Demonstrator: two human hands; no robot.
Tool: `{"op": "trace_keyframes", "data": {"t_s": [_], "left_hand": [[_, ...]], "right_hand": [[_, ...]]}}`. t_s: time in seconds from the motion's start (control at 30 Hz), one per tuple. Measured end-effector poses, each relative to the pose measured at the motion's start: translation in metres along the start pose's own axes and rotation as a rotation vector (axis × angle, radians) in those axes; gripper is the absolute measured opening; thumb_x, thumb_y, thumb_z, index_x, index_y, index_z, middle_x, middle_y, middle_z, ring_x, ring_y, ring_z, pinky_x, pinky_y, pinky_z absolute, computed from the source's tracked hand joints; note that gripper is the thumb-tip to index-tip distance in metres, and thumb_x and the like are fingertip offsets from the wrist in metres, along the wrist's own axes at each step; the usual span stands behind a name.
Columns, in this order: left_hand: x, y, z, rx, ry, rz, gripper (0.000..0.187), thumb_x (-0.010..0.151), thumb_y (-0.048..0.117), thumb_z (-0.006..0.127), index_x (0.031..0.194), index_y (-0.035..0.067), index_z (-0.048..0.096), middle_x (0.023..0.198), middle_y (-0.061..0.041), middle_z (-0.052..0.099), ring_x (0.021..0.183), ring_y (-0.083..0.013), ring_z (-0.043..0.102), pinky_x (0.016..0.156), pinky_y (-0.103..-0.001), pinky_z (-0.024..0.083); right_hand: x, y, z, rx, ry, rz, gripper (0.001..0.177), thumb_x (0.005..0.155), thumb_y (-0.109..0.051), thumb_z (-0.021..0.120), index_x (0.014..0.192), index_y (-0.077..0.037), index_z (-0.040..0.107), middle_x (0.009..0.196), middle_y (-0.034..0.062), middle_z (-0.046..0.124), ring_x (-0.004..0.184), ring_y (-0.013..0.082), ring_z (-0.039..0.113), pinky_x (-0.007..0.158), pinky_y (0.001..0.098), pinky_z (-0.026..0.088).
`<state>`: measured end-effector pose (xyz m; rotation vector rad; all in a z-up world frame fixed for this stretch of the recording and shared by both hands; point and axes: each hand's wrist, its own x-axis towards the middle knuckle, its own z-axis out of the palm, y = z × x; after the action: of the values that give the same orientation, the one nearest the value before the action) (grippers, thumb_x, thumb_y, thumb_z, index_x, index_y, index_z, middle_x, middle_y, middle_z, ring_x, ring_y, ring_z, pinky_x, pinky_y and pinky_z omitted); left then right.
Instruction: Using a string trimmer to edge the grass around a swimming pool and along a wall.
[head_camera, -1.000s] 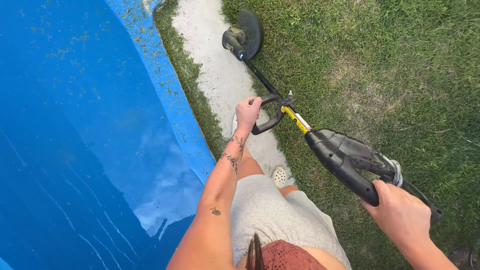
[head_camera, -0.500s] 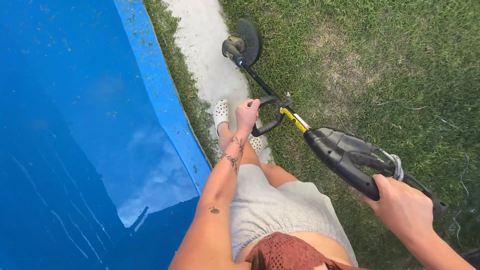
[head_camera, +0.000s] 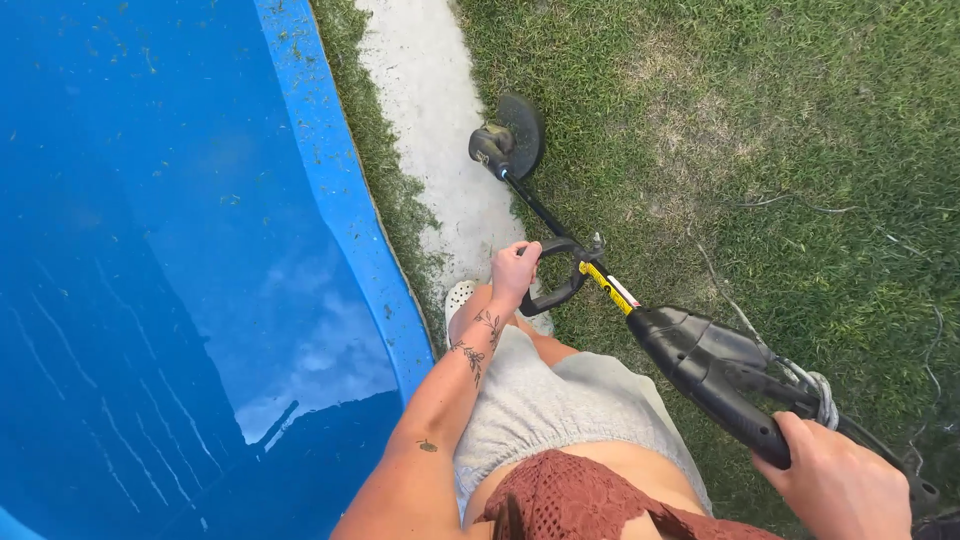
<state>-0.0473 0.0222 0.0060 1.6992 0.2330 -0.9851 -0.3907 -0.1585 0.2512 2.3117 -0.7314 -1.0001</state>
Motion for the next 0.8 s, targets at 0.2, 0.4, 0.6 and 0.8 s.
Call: {"op": "trace_keyframes", "data": {"t_s": [0.2,0.4,0.6,0.8], "left_hand": [[-0.013,-0.009,0.001,0.015,-0.008,0.011,0.031,0.083,0.029,0.058,0.058,0.01,0.06,0.041,0.001,0.05,0.042,-0.0094,0.046,0.052,-0.026,0.045],[0.016,-0.005,0.0,0.031,0.014,0.054,0.049,0.081,0.032,0.057,0.037,0.011,0.051,0.038,0.0,0.049,0.092,-0.0103,0.069,0.08,-0.031,0.053],[0.051,0.049,-0.015,-0.02,0.053,0.086,0.028,0.078,0.029,0.055,0.055,0.013,0.052,0.043,0.002,0.045,0.043,-0.0105,0.041,0.051,-0.028,0.039],[0.127,0.087,-0.029,-0.066,0.135,0.187,0.036,0.078,0.027,0.057,0.045,0.011,0.055,0.041,0.002,0.048,0.045,-0.0093,0.045,0.06,-0.027,0.047]], "right_hand": [[-0.016,-0.006,0.005,0.036,-0.054,0.0,0.033,0.081,-0.072,0.057,0.084,-0.04,0.051,0.074,-0.0234,0.059,0.067,0.0035,0.064,0.058,0.0249,0.043],[0.007,-0.01,-0.004,0.141,-0.015,-0.048,0.041,0.075,-0.072,0.063,0.095,-0.038,0.054,0.083,-0.0221,0.067,0.08,0.0085,0.073,0.067,0.0309,0.058],[0.061,-0.027,-0.034,0.224,0.058,-0.037,0.036,0.079,-0.067,0.064,0.09,-0.034,0.056,0.082,-0.0154,0.071,0.076,0.0148,0.074,0.061,0.035,0.057],[0.138,-0.043,-0.082,0.239,0.205,-0.092,0.036,0.081,-0.062,0.066,0.088,-0.029,0.057,0.08,-0.0127,0.071,0.074,0.0163,0.074,0.057,0.0357,0.055]]}}
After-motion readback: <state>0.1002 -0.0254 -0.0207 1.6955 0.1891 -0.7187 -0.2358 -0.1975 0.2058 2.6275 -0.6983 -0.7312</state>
